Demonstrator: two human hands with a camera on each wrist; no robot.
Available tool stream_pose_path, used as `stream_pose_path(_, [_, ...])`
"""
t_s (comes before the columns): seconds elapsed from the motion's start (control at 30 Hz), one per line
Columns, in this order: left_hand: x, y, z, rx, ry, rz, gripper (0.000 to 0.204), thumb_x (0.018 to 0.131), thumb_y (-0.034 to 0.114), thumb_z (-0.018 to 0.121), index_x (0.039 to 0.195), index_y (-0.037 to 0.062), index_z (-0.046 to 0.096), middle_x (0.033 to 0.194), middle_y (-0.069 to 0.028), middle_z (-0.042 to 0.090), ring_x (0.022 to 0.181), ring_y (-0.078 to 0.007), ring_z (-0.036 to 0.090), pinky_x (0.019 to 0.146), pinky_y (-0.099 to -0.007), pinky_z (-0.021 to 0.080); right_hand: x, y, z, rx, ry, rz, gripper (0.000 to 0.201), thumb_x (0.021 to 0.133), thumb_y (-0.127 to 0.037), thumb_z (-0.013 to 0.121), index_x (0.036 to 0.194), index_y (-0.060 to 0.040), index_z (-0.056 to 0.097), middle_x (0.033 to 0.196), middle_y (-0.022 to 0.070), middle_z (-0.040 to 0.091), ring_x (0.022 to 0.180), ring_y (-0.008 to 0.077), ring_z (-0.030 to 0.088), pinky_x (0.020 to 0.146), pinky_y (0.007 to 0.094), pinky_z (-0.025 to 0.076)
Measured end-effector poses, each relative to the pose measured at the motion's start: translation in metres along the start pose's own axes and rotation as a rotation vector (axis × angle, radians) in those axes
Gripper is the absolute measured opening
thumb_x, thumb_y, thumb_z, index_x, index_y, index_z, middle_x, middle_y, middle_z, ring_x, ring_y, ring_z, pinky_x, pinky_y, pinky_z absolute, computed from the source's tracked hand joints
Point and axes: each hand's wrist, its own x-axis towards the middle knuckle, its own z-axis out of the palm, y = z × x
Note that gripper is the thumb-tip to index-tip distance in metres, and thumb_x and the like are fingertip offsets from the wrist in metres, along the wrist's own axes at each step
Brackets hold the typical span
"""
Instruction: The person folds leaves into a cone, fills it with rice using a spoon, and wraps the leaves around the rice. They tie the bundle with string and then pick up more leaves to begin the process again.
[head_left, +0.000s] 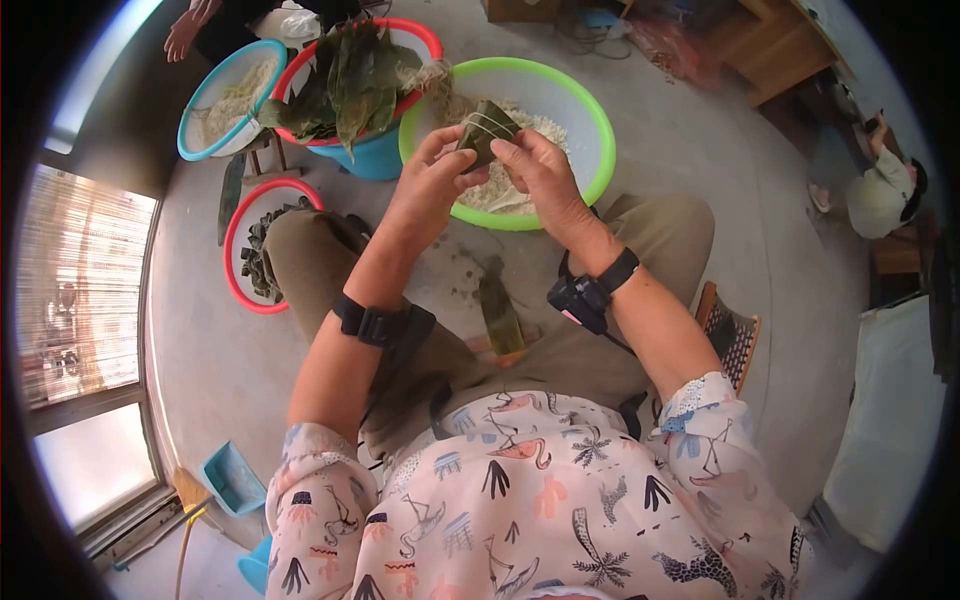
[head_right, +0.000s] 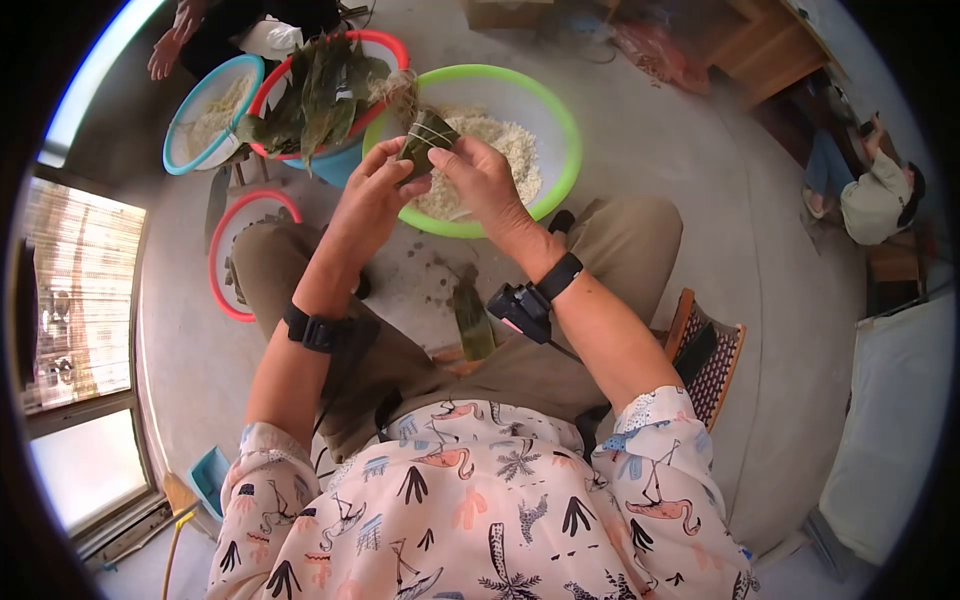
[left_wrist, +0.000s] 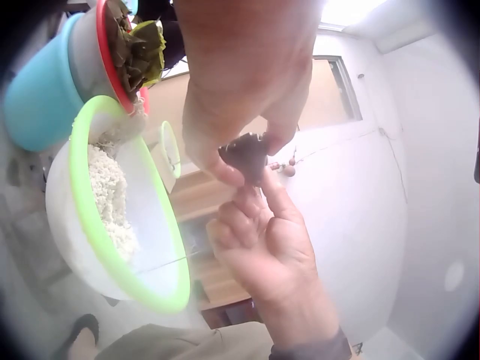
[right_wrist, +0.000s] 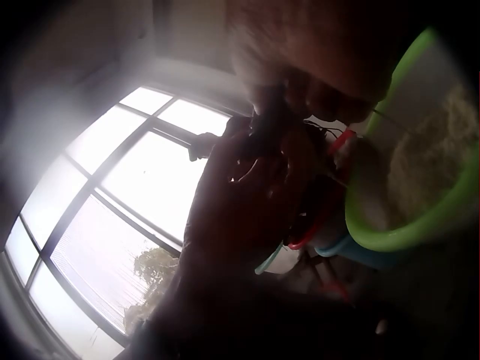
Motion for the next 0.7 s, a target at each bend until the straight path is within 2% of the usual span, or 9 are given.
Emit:
stream_pose_path(0.17, [0.001,-0.003,-0.011,-0.085,0.034,-0.035,0.039,0.093,0.007,0.058,0.129,-0.0018,0.046,0.116,-0.009,0.059,0.102,-0.0171,0.059,0.089,-0.0336,0.05,0.004,0.006,-0.007,-0.175,-0.035,0.047,0.021,0.093,-0.022,0.06,0.102,-0.004,0.066,0.084,-0.002,0.063,0.076,0.0058,0.056,0.069,0.0253,0.045])
stream_pose_path(0.23, [0.005,-0.006,-0.019,-0.067,0.129,0.019,0.05,0.088,0.006,0.063,0.134,-0.006,0.046,0.12,-0.0151,0.057,0.097,-0.0208,0.062,0.086,-0.032,0.053,0.001,0.005,-0.006,-0.257,-0.04,0.069,0.019,0.092,-0.021,0.06,0.098,-0.005,0.068,0.08,0.0006,0.065,0.072,0.0085,0.058,0.066,0.0278,0.046])
stream_pose_path(0.3, [0.007,-0.005,-0.029,0.055,0.135,0.054,0.049,0.087,0.007,0.065,0.131,-0.0059,0.05,0.115,-0.0137,0.06,0.094,-0.0193,0.063,0.084,-0.0307,0.053,-0.012,0.001,-0.004,-0.718,-0.087,-0.193,0.014,0.087,-0.017,0.06,0.088,-0.0056,0.069,0.074,0.0099,0.063,0.069,0.0218,0.062,0.064,0.0361,0.047])
stream_pose_path(0.33, [0.008,-0.004,-0.034,0.179,0.138,0.083,0.047,0.085,0.007,0.067,0.128,-0.0059,0.053,0.109,-0.0123,0.063,0.091,-0.0179,0.064,0.082,-0.0294,0.053,-0.013,-0.005,-0.004,-0.718,-0.089,-0.189,0.014,0.087,-0.017,0.06,0.088,-0.0056,0.069,0.074,0.0099,0.063,0.069,0.0218,0.062,0.064,0.0361,0.047])
stream_pose_path(0.37, [0.008,-0.003,-0.038,0.179,0.138,0.08,0.047,0.085,0.007,0.067,0.128,-0.0059,0.053,0.109,-0.0123,0.063,0.091,-0.0179,0.064,0.082,-0.0294,0.053,-0.015,-0.012,-0.005,-0.856,-0.133,-0.341,0.014,0.086,-0.016,0.061,0.086,-0.0036,0.067,0.072,0.0091,0.06,0.068,0.0226,0.06,0.063,0.0364,0.046])
stream_pose_path(0.4, [0.008,-0.003,-0.042,0.34,0.105,0.116,0.043,0.086,0.006,0.067,0.126,-0.0044,0.056,0.107,-0.0094,0.064,0.091,-0.015,0.063,0.082,-0.0278,0.052,-0.017,-0.022,-0.005,-0.991,-0.176,-0.494,0.014,0.085,-0.015,0.062,0.084,-0.0015,0.066,0.07,0.0083,0.057,0.067,0.0233,0.059,0.062,0.0367,0.046])
stream_pose_path(0.5, [0.004,-0.002,-0.035,0.674,0.032,0.143,0.041,0.085,0.004,0.067,0.125,-0.0029,0.059,0.103,-0.0056,0.066,0.089,-0.01,0.062,0.081,-0.0247,0.051,-0.015,-0.064,-0.01,-1.187,-0.295,-0.53,0.011,0.082,-0.013,0.062,0.084,-0.0031,0.067,0.077,0.0103,0.06,0.072,0.0291,0.061,0.063,0.0378,0.046])
stream_pose_path(0.53, [0.002,0.001,-0.03,0.847,0.004,0.143,0.043,0.084,0.004,0.068,0.126,-0.003,0.059,0.101,-0.0047,0.067,0.088,-0.008,0.061,0.08,-0.0232,0.049,-0.008,-0.07,-0.012,-1.156,-0.297,-0.591,0.011,0.082,-0.013,0.062,0.082,-0.0038,0.067,0.077,0.0091,0.06,0.07,0.028,0.059,0.063,0.0368,0.045])
stream_pose_path(0.7, [-0.014,0.012,-0.005,0.793,-0.152,0.148,0.04,0.08,0.004,0.068,0.119,-0.0023,0.064,0.094,-0.0056,0.069,0.083,-0.0084,0.061,0.074,-0.0252,0.051,0.028,-0.088,-0.024,-1.113,-0.43,-0.484,0.011,0.08,-0.015,0.065,0.081,-0.0035,0.067,0.075,0.0065,0.059,0.068,0.0206,0.058,0.064,0.0317,0.045])
